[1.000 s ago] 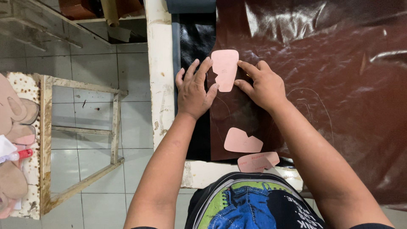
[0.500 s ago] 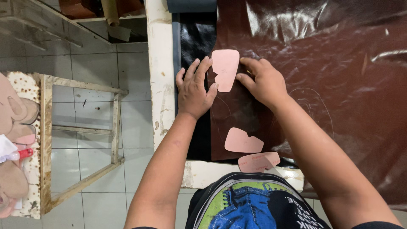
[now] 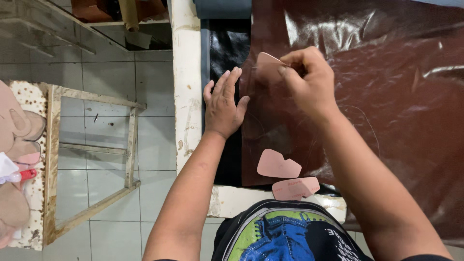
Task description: The person wipes the work table with a cloth, then places pink paper shoe patterns on a brown leather sheet and traces around them with a pen. They reposition the patterns, pull a gray fabric roll over the leather, and continue tracing smaller pattern pieces one at a time.
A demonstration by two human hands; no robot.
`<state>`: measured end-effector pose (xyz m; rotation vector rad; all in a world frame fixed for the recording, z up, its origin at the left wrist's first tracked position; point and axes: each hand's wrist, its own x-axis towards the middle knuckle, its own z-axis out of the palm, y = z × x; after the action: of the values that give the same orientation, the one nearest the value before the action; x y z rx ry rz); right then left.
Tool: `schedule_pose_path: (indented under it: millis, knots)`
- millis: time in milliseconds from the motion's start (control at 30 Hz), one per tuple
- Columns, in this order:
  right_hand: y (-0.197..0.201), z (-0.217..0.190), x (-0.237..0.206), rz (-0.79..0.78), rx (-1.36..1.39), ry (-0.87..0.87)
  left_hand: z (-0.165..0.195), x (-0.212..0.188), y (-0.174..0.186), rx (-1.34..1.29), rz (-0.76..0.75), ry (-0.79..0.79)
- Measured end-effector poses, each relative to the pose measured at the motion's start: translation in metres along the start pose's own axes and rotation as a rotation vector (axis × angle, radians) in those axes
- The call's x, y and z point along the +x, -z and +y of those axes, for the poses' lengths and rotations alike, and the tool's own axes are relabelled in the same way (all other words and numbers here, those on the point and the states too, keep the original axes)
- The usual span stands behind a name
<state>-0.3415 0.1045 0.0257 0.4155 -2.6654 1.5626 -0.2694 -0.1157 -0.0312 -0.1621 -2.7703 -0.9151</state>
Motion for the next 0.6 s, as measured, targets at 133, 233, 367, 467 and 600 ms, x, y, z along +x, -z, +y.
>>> schedule_pose_path:
  millis: [133, 233, 367, 467, 600]
  knots:
    - [-0.009, -0.010, -0.026, -0.013, -0.178, 0.303, -0.002, 0.003, -0.003, -0.019, -0.017, 0.070]
    - [-0.026, -0.014, -0.041, -0.091, -0.273, 0.297, -0.002, 0.002, -0.002, -0.013, 0.048, 0.023]
    - [-0.032, -0.007, -0.048, -0.076, -0.257, 0.177, -0.002, 0.001, 0.000, -0.012, 0.060, 0.013]
    - [-0.026, 0.003, -0.041, -0.044, -0.257, 0.113, 0.001, 0.001, 0.002, -0.008, 0.055, 0.005]
    - [-0.022, 0.014, -0.031, -0.143, -0.318, 0.037, 0.003, 0.003, 0.006, -0.005, 0.053, 0.005]
